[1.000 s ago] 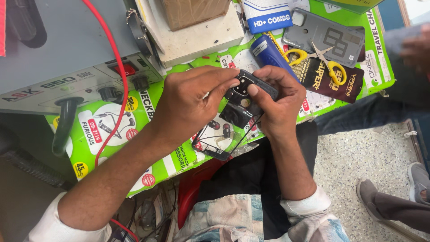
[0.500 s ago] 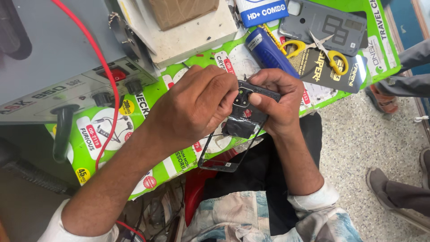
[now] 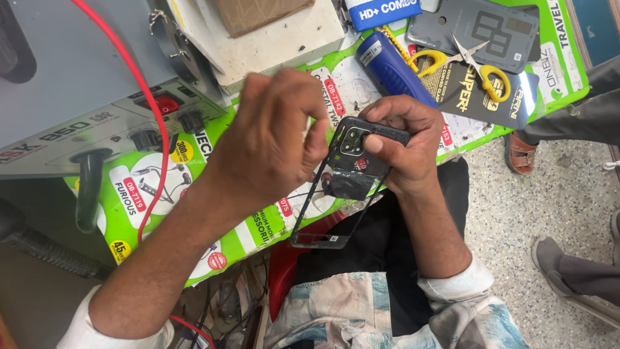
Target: The person is seated at a cluttered workbench, handling a black smartphone and a small black electronic component. They manipulate the component with their hands, then pick up the smartphone and inspect its back. The person then opens a plastic compartment box containing various electronic parts and searches through it, picking up and examining small items.
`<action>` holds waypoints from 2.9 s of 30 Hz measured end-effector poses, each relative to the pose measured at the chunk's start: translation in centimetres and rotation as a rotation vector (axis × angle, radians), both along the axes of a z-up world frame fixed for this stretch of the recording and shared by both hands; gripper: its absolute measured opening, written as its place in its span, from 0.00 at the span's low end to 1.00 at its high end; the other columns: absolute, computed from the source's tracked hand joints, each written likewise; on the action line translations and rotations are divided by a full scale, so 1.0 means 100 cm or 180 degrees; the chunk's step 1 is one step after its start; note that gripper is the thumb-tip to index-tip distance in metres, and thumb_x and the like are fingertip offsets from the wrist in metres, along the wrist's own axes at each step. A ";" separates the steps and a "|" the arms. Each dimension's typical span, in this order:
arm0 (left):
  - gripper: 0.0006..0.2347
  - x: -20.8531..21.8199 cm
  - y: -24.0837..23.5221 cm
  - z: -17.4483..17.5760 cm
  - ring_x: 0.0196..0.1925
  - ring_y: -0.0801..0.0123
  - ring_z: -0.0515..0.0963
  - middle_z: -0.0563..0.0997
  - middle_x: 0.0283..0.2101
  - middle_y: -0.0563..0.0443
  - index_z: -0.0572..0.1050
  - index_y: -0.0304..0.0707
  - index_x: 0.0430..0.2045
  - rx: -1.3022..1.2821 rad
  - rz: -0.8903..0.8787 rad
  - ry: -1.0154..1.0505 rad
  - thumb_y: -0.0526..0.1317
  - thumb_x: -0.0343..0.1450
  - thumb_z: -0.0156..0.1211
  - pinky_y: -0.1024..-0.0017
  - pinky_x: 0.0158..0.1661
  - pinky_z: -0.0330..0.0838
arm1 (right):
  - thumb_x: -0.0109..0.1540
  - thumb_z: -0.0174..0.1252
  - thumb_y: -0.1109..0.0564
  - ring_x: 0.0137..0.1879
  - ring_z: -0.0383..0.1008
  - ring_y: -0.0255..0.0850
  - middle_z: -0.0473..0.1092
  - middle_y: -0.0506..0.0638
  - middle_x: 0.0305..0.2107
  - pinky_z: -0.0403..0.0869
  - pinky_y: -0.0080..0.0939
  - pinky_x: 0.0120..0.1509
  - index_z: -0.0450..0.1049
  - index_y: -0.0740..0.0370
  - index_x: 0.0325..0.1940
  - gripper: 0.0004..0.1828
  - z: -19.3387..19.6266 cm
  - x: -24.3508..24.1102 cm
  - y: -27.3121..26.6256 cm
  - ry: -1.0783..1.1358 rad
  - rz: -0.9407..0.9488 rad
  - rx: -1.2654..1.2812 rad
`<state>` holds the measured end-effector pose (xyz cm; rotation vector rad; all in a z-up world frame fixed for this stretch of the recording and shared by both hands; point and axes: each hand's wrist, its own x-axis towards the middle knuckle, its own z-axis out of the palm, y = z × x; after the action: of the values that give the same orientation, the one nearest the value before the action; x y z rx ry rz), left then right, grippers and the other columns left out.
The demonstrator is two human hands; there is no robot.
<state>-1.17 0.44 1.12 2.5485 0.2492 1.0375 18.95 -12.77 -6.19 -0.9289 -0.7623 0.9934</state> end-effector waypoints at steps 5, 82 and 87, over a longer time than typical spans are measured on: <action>0.05 -0.004 0.001 0.006 0.39 0.59 0.75 0.73 0.39 0.46 0.68 0.31 0.39 -0.0823 0.0506 0.0242 0.34 0.82 0.55 0.64 0.46 0.65 | 0.58 0.72 0.64 0.42 0.80 0.38 0.77 0.58 0.39 0.79 0.34 0.50 0.75 0.70 0.48 0.17 0.001 -0.001 0.000 0.0007 0.0032 0.0006; 0.25 0.019 -0.003 -0.004 0.67 0.48 0.77 0.73 0.64 0.32 0.55 0.41 0.77 -0.5673 -0.1084 -0.1506 0.31 0.81 0.48 0.53 0.66 0.76 | 0.58 0.78 0.42 0.42 0.78 0.42 0.75 0.50 0.37 0.75 0.45 0.46 0.74 0.59 0.62 0.35 0.017 0.138 -0.012 -0.4078 -0.2472 -0.2593; 0.27 0.013 -0.004 -0.007 0.66 0.52 0.78 0.74 0.64 0.34 0.54 0.45 0.75 -0.5599 -0.1114 -0.1763 0.30 0.77 0.49 0.55 0.61 0.78 | 0.58 0.79 0.45 0.53 0.73 0.54 0.70 0.62 0.47 0.73 0.51 0.57 0.73 0.67 0.63 0.38 0.002 0.162 -0.009 -0.4842 -0.2101 -0.2198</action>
<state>0.14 0.02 0.38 0.6657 0.3137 0.7068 35.16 -13.68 -5.96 -2.4092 -1.1908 -0.2752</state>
